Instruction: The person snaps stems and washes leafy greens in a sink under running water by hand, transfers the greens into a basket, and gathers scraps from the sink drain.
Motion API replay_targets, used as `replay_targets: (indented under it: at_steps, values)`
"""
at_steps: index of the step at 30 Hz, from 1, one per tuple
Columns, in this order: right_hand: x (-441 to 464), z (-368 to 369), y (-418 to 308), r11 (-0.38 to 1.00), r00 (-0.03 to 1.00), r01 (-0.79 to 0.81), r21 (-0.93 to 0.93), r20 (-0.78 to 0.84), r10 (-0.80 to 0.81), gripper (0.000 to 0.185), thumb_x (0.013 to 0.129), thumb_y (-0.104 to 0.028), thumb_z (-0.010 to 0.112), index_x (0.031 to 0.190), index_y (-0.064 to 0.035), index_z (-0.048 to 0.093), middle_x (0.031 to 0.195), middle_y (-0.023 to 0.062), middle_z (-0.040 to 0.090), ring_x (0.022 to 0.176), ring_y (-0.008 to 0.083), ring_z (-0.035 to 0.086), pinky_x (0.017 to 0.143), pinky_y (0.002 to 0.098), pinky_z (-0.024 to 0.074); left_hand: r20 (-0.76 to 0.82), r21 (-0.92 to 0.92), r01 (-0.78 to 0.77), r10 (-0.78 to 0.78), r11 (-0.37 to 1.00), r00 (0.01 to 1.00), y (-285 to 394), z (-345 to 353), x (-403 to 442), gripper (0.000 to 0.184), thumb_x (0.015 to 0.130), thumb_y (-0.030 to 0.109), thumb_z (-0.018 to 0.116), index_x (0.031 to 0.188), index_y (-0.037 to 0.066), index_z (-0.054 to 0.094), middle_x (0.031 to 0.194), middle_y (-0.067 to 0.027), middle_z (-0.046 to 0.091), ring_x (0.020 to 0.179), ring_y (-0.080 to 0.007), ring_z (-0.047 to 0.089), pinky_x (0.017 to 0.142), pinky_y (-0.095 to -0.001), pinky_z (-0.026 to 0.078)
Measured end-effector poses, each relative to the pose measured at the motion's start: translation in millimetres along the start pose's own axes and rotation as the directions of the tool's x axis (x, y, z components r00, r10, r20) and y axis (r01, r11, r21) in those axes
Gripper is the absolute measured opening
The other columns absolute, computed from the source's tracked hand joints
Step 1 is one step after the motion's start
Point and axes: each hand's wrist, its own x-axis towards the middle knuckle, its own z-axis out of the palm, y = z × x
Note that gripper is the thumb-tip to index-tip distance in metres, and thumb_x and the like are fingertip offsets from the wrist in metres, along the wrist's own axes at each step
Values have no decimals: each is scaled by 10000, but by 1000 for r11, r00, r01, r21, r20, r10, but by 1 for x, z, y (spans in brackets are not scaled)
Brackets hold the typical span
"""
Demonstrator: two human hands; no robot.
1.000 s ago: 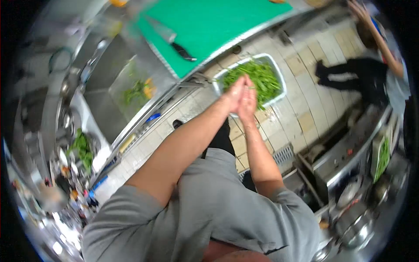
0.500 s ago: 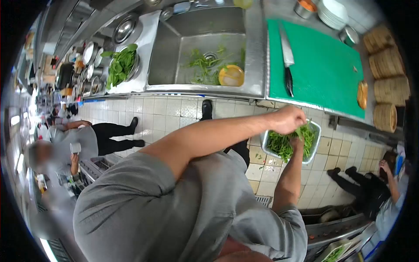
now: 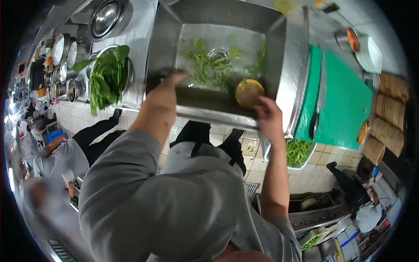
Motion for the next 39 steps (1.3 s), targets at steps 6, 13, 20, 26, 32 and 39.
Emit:
replay_targets:
  at_steps: [6,13,20,26,32,39]
  values:
    - [110,118,58,618,928,-22,-786,213,305,421,815,-150,719,1228,-112,645,1218,177,649,1080,367,645,933,486,517,242,-453,55,63,890,968,55,175,42,846,817,603,672,1461,121,410,1530,-153,365,1379,-329,370,1072,-515,366]
    - [170,92,34,693,977,160,-703,214,-8,266,799,-42,539,977,-97,729,815,217,686,782,409,684,752,510,557,445,184,-493,375,850,813,132,130,-2,296,830,210,660,1004,-25,708,1062,-213,707,965,-291,696,812,-453,551]
    - [364,110,156,802,842,-539,-259,-134,522,496,983,-386,481,1375,-90,547,1350,276,553,1247,428,539,1049,454,438,-469,328,-166,313,930,826,148,-64,83,451,922,345,579,1321,136,600,1362,-174,532,1297,-350,484,1110,-516,382]
    - [333,243,71,567,831,84,-820,371,414,508,905,-387,588,1240,-6,611,1172,273,646,1178,399,585,1065,481,411,-164,57,-62,71,996,984,150,-1,91,786,882,505,621,1509,103,371,1563,-220,300,1416,-418,342,1164,-470,325]
    - [276,302,151,667,851,36,-744,373,369,373,923,-210,543,1219,3,625,1195,230,654,1143,383,614,1002,488,464,20,262,-114,113,958,993,106,37,40,640,894,366,658,1433,78,465,1486,-212,411,1354,-398,429,1118,-494,396]
    - [308,304,124,505,738,27,-863,358,572,328,873,-175,670,1163,-22,686,1180,190,672,1029,346,679,818,457,570,364,530,-240,37,813,931,30,100,46,547,897,278,620,1366,14,525,1388,-200,528,1232,-371,547,1027,-482,472]
